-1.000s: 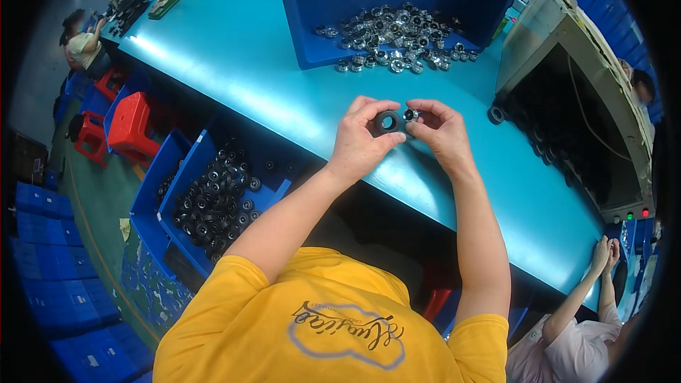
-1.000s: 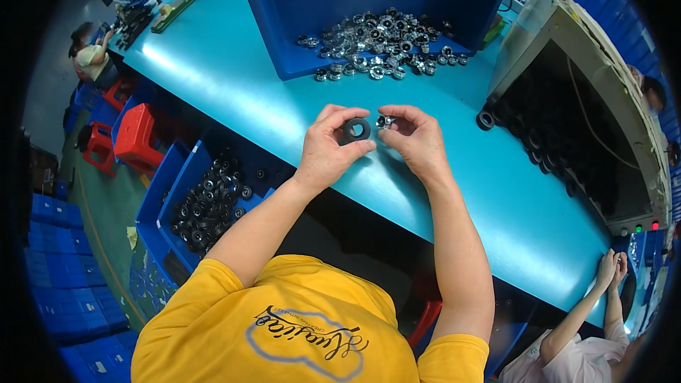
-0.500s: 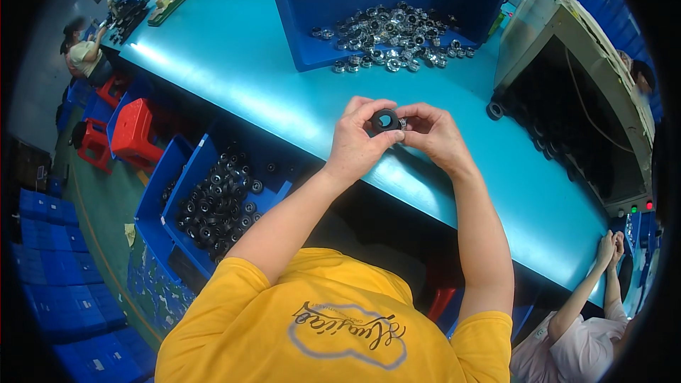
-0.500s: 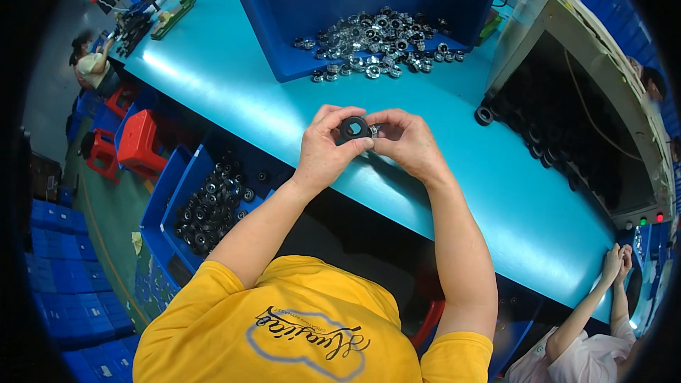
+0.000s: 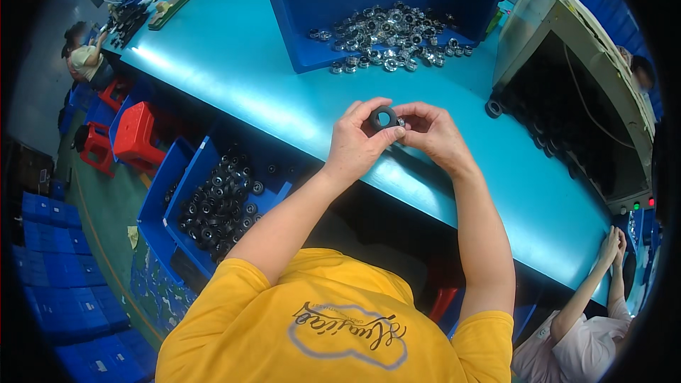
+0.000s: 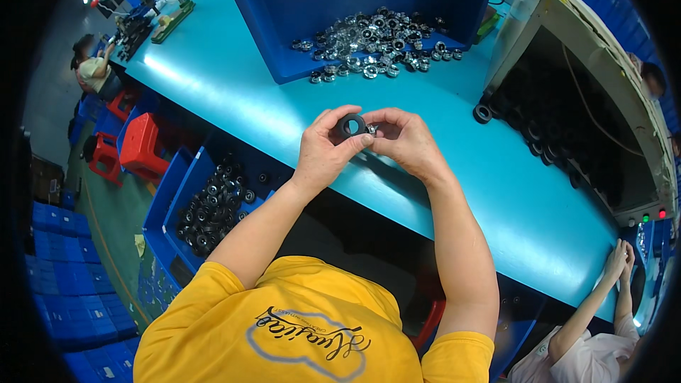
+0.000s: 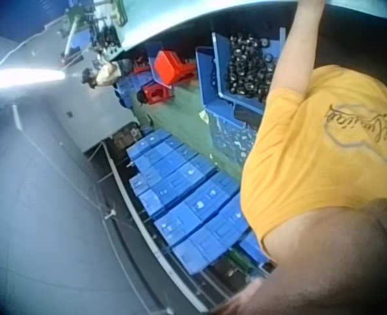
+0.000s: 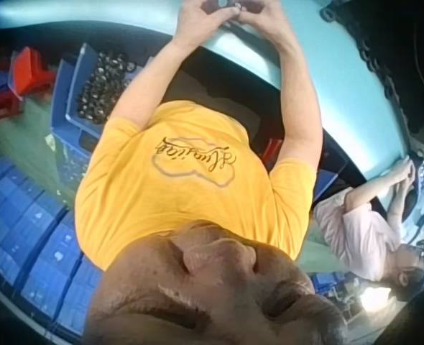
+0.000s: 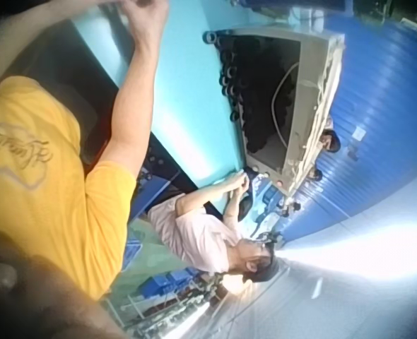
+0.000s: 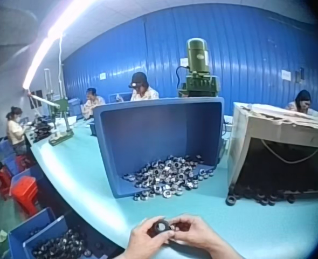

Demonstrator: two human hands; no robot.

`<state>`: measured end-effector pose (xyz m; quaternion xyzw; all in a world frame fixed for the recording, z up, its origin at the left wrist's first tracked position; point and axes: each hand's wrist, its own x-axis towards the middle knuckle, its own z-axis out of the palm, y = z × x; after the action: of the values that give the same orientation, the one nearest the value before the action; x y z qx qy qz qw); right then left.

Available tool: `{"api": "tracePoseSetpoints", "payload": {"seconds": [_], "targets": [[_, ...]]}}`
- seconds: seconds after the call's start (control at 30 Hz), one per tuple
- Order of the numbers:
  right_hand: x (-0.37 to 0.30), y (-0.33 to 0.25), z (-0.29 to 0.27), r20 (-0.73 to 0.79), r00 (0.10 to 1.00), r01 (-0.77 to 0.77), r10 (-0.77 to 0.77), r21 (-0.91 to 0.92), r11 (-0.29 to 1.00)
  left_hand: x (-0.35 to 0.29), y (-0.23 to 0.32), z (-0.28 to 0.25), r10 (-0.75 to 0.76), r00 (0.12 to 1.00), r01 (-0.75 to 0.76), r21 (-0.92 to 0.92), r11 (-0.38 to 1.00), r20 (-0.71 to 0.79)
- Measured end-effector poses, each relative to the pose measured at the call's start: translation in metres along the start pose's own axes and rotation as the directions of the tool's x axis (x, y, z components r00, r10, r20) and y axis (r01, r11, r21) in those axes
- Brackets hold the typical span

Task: Assembling small metal bearings into plastic housings at a factory workbench.

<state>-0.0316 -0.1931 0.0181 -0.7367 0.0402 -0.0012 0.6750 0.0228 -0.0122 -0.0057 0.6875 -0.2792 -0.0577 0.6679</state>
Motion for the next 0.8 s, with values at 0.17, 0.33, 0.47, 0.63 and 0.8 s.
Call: {"api": "tracePoseSetpoints", "payload": {"seconds": [0.17, 0.33, 0.47, 0.63, 0.8], "targets": [[-0.001, 0.002, 0.004, 0.022, 1.0, 0.004, -0.005, 0.025, 1.0, 0.0, -0.005, 0.0, -0.009, 1.0, 0.01, -0.022, 1.0, 0.023], [0.0, 0.004, 0.004, 0.029, 0.999, 0.018, -0.019, 0.037, 0.999, 0.001, -0.008, -0.001, 0.007, 0.999, -0.005, -0.053, 0.999, 0.036], [0.001, 0.005, 0.0, 0.025, 0.999, 0.033, -0.033, -0.004, 0.999, 0.001, -0.002, 0.0, 0.016, 1.0, -0.014, -0.079, 0.997, 0.019], [0.002, 0.007, 0.0, 0.025, 0.999, 0.031, -0.031, 0.014, 0.999, 0.0, 0.0, 0.001, 0.014, 1.0, -0.014, -0.09, 0.996, 0.001], [0.002, 0.009, 0.0, 0.027, 0.999, 0.028, -0.029, 0.046, 0.999, 0.0, 0.002, 0.001, 0.036, 0.999, -0.036, -0.045, 0.998, -0.004]]}}
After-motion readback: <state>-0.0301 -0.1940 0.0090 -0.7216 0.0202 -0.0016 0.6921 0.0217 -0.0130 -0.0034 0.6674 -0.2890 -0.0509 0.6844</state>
